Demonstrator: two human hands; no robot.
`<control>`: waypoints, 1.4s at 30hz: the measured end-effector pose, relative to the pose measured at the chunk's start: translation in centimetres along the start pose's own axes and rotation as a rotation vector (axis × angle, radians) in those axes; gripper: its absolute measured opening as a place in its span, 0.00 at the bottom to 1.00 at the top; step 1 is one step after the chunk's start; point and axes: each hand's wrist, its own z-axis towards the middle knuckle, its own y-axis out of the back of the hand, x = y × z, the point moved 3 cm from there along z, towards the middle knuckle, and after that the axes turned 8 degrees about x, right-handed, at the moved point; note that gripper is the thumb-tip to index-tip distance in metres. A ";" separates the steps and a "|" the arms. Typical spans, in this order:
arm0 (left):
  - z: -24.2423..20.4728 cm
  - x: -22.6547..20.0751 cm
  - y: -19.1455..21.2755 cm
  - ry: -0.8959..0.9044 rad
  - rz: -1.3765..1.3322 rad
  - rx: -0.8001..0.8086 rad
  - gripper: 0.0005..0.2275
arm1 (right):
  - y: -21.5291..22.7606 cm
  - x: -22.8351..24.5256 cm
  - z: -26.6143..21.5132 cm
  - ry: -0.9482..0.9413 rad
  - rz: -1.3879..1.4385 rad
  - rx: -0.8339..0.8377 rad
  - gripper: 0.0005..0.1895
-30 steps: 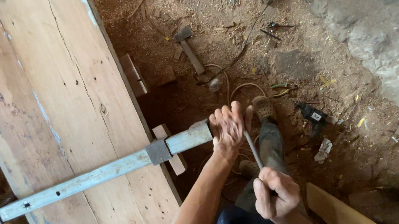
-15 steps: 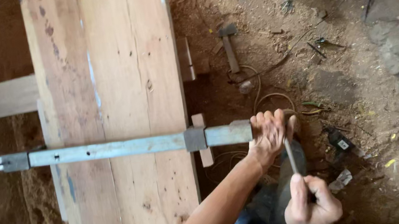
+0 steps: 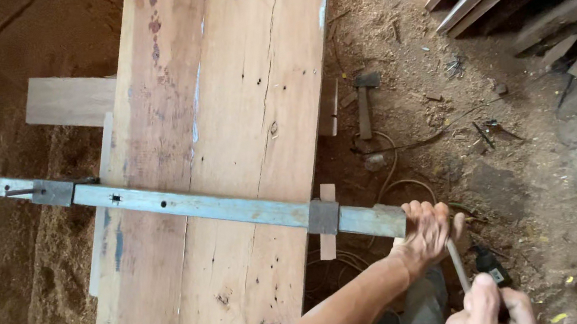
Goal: The person tightens a metal clamp on a wooden plank using a wrench, then uses a hammer to drive a nail into the plank. The person continues to adjust the clamp and hammer the nail.
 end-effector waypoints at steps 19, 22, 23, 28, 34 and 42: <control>0.7 -0.6 -1.9 0.239 -0.569 0.410 0.18 | 1.1 4.4 3.3 0.224 0.794 -0.348 0.04; 1.9 -0.2 -0.2 0.271 -0.551 0.441 0.15 | 1.3 5.7 3.5 0.052 0.907 -0.312 0.04; 2.4 -0.2 0.4 0.281 -0.581 0.403 0.13 | 1.7 6.0 3.7 0.006 0.951 -0.320 0.05; 2.7 0.0 0.1 0.296 -0.582 0.252 0.10 | 0.9 4.9 4.3 -0.363 1.029 -0.225 0.10; 1.2 -0.3 -2.0 0.373 -0.580 0.363 0.13 | -0.4 4.3 5.8 -0.312 0.709 -0.109 0.13; 0.7 -0.5 -4.4 0.266 -0.547 0.291 0.06 | 1.2 7.4 10.2 0.171 0.382 0.108 0.05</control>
